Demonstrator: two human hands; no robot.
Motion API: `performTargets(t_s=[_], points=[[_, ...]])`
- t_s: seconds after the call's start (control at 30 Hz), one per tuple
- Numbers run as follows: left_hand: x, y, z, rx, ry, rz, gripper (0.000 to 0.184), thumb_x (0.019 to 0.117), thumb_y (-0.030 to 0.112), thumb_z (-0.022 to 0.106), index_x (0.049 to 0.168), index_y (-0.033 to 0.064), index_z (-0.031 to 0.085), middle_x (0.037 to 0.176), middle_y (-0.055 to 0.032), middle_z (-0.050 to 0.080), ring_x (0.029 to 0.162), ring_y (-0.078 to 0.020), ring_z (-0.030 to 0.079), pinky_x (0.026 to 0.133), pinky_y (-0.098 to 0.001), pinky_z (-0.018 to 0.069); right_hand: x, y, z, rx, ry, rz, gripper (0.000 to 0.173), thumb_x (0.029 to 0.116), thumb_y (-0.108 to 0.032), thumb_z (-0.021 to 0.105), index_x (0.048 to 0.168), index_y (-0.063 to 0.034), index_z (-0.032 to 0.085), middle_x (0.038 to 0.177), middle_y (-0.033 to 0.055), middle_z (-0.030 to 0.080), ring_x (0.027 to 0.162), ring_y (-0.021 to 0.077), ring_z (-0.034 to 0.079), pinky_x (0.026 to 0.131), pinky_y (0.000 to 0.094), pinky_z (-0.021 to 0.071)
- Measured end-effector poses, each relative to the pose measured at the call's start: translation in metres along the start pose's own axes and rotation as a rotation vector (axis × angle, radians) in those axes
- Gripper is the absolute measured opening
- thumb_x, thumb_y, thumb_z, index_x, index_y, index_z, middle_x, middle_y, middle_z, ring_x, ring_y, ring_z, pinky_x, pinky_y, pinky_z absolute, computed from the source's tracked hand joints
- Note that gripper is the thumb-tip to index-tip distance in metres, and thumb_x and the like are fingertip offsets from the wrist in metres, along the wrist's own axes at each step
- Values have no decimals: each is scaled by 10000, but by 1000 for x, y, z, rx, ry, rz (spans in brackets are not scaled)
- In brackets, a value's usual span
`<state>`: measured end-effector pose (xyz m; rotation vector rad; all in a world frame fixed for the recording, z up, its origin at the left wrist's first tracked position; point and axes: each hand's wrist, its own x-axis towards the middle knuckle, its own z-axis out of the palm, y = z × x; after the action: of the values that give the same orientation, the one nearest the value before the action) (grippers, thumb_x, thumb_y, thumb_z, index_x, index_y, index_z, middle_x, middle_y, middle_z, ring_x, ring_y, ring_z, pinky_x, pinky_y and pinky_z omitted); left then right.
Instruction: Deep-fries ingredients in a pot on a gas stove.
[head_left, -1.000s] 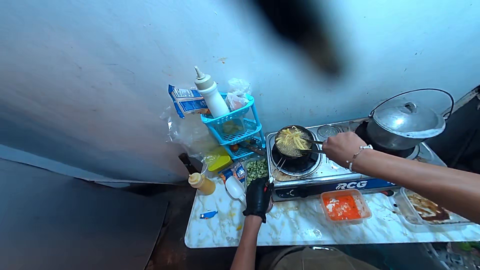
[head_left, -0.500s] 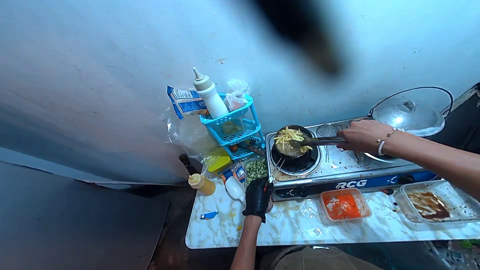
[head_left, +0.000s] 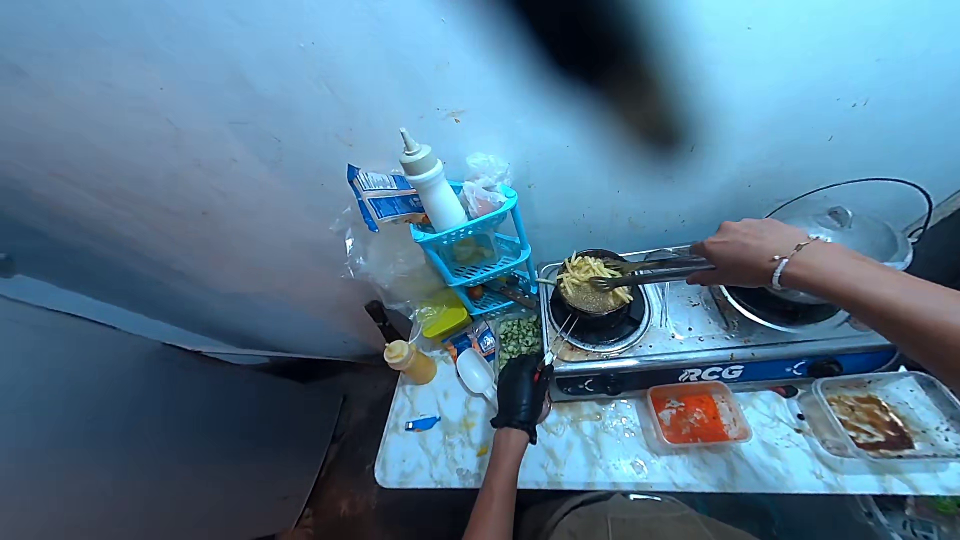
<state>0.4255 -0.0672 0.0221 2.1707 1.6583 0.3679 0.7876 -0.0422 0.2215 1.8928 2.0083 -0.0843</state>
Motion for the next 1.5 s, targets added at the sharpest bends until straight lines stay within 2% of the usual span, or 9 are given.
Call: performTargets(t_s=[0.23, 0.4, 0.6, 0.73, 0.93, 1.03, 1.13, 1.27, 1.5], points=[[-1, 2, -2, -5, -16, -9, 394, 1020, 378, 548, 1307, 151, 695, 1272, -98, 683, 1238, -255, 607, 1092, -431, 446, -11, -7, -22, -37, 36, 35, 365, 988, -483, 663, 975, -122, 712, 827, 149, 686, 831, 390, 699, 658, 591, 539], [-1, 3, -1, -13, -7, -6, 391, 1019, 375, 552, 1308, 153, 695, 1260, -100, 686, 1228, -263, 611, 1090, -434, 445, 0, -16, -11, -53, 18, 21, 357, 998, -455, 658, 1022, -104, 719, 860, 167, 695, 867, 401, 702, 688, 596, 542], [-1, 4, -3, -34, -28, -10, 393, 1024, 372, 540, 1316, 153, 688, 1282, -93, 678, 1252, -251, 598, 1105, -431, 433, -21, -10, -55, -90, 112, 50, 337, 951, -485, 717, 973, -149, 732, 815, 156, 688, 812, 410, 696, 627, 614, 530], [0, 1, -1, -39, -27, -9, 393, 1023, 387, 532, 1307, 166, 690, 1281, -83, 681, 1256, -242, 597, 1110, -424, 431, -17, -16, -60, -126, 117, 29, 302, 963, -470, 705, 959, -169, 731, 795, 147, 686, 788, 399, 697, 608, 604, 528], [0, 4, -4, -68, -50, -22, 409, 1033, 387, 524, 1334, 154, 673, 1310, -93, 666, 1292, -257, 573, 1144, -439, 393, 10, -33, -46, -121, 37, -31, 223, 997, -330, 688, 1046, -118, 737, 891, 191, 707, 875, 435, 702, 693, 637, 549], [0, 2, -4, -86, -64, -28, 411, 1035, 397, 518, 1344, 169, 666, 1338, -79, 652, 1303, -248, 562, 1141, -441, 390, 12, -33, -48, -191, 25, -69, 209, 991, -362, 690, 1019, -158, 725, 847, 148, 704, 835, 393, 710, 668, 600, 560], [0, 1, -4, -102, -79, -16, 430, 1033, 407, 508, 1367, 172, 643, 1355, -81, 641, 1316, -250, 552, 1161, -449, 364, 6, -36, -76, -222, 76, -48, 214, 996, -392, 682, 1056, -192, 728, 850, 148, 710, 831, 400, 711, 652, 606, 556], [-5, 2, -14, -152, -69, -30, 526, 1017, 443, 529, 1469, 174, 551, 1392, -115, 609, 1331, -293, 533, 1162, -467, 358, 20, -57, -116, -286, 161, -79, 252, 981, -427, 698, 1067, -193, 736, 840, 155, 717, 814, 412, 713, 636, 609, 547], [-28, -9, -25, -241, 115, 37, 468, 1006, 450, 546, 1373, 176, 640, 1333, -132, 640, 1287, -320, 568, 1140, -478, 393, 98, -136, -120, -399, -10, -141, 306, 964, -434, 719, 1098, -161, 747, 955, 182, 729, 934, 429, 707, 736, 653, 544]])
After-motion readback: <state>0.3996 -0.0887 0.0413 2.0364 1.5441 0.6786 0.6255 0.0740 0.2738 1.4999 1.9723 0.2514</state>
